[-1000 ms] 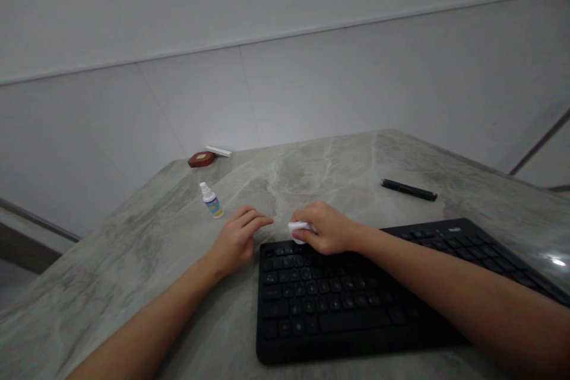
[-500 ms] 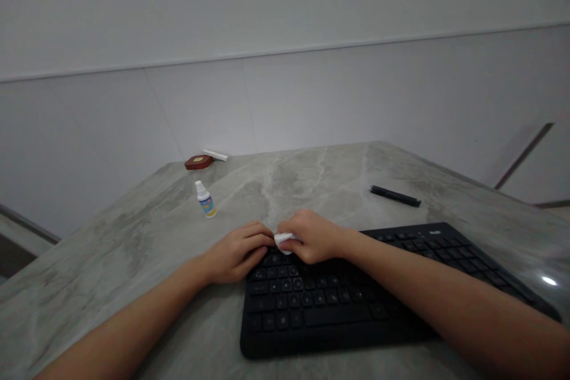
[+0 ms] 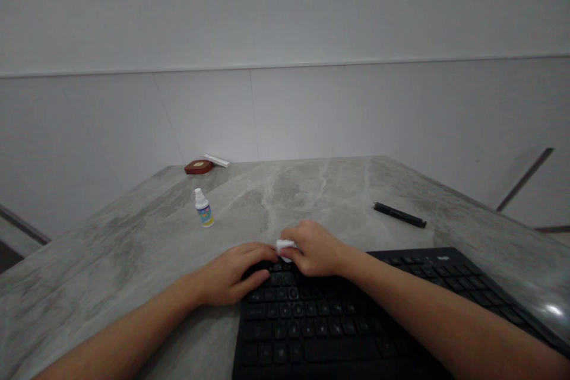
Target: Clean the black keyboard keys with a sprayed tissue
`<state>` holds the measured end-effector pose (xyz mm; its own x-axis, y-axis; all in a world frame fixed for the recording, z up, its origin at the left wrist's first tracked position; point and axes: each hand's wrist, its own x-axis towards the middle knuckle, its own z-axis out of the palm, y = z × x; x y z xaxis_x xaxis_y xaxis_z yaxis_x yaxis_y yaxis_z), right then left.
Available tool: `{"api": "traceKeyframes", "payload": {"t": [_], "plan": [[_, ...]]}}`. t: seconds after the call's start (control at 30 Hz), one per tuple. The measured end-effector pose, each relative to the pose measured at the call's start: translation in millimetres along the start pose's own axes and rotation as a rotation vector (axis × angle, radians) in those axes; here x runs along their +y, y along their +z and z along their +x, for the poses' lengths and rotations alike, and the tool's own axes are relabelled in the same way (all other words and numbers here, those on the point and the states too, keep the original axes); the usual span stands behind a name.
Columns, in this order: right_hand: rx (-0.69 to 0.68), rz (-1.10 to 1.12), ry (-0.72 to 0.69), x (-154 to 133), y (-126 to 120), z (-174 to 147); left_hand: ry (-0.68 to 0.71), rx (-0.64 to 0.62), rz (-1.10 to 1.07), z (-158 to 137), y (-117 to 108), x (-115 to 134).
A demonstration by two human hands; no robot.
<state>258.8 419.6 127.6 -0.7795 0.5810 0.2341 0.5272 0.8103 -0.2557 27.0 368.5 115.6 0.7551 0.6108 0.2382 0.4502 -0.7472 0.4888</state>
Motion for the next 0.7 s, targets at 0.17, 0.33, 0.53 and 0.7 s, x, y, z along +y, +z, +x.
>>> {"api": "traceKeyframes", "payload": {"t": [0.17,0.33,0.53,0.7], "plan": [[-0.004,0.187,-0.05,2.4,-1.6,-0.6,0.0,-0.019,-0.002,-1.8,-3.0,1.3],[-0.054,0.138,-0.027,3.6,-0.5,0.1,-0.018,-0.026,0.0,-3.9,-2.6,-0.2],[0.0,0.066,-0.094,3.5,-1.1,-3.7,-0.029,-0.04,0.004,-3.7,-3.0,0.2],[-0.066,0.037,-0.062,1.7,-3.6,-1.9,-0.045,-0.053,-0.004,-4.1,-3.3,-0.5]]}}
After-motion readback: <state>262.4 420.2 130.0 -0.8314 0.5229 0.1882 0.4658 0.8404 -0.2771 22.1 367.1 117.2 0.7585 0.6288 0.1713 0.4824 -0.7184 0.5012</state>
